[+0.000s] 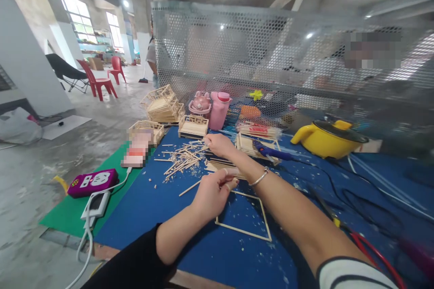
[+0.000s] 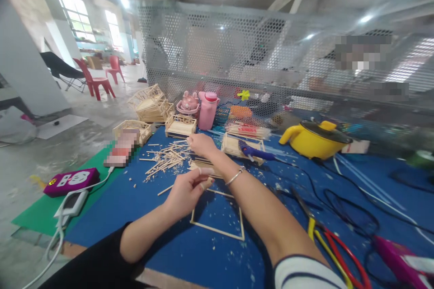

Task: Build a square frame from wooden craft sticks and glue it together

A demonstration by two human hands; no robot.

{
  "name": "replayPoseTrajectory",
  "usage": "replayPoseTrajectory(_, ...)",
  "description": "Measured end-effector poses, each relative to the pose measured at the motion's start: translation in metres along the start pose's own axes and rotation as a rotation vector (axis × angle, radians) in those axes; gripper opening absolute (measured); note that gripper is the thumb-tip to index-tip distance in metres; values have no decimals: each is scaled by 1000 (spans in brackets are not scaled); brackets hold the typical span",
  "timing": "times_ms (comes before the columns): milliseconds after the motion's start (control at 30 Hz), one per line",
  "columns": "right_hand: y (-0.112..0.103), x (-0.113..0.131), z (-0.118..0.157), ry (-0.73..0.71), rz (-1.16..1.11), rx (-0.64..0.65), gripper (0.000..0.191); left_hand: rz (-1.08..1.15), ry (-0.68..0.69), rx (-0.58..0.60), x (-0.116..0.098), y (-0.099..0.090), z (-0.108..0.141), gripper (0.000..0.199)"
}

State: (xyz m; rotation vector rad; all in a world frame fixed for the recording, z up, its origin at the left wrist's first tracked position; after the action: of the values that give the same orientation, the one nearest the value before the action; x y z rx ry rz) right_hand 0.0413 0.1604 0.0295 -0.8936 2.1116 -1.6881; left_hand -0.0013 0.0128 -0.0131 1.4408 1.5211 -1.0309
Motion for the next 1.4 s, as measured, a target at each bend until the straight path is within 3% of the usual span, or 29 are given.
replayPoseTrajectory(133,-16,-13,18,4,-44,-68,28,-88,-25,8,13,-3,-8,30)
replayPoseTrajectory(267,-38,-22,58,14,-55,-137,24,-95,-31,-12,14,-11,-12,29)
replayPoseTrajectory(467,-70,-29,138,35,-4,-201,19,-256,181,25,-9,-18,-11,18)
replayPoseTrajectory(533,-77,-28,157,16,29,-194,15,-304,285,93,-22,-12,-12,19)
replayPoseTrajectory(600,-83,-24,170,-13,48,-184,12,-388,369,237,-33,-1,-13,20)
replayPoseTrajectory(733,-92,-15,182,-53,-6,-203,21,-457,385,452,-49,22,-15,26)
replayPoseTrajectory(867,-95,-15,187,-65,-245,-271,15,-305,253,432,-53,22,-13,17)
replayPoseTrajectory(1033,-73,-23,188,52,-778,-333,29,441,-240,250,-34,10,-9,14)
replayPoseTrajectory(1133,-51,-19,184,119,-941,-247,34,785,-438,159,-22,8,-8,16)
replayPoseTrajectory(1267,-30,-4,179,68,-1027,-122,32,949,-525,155,-17,7,-7,12)
replayPoseTrajectory(1400,-26,-1,179,133,-995,-80,35,951,-549,159,-14,8,-5,11)
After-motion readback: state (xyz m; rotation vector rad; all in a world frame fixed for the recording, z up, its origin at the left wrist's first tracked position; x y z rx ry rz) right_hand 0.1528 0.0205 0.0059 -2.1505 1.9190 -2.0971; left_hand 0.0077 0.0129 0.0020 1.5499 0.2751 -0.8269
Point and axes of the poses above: each hand's wrist, its own z-axis away from the middle knuckle, its own y-axis out of the palm, x = y × z, the point moved 2 cm from there along -z, towards the middle knuckle, and after that the axes turned 5 degrees about -x, right-handed, at the moved point
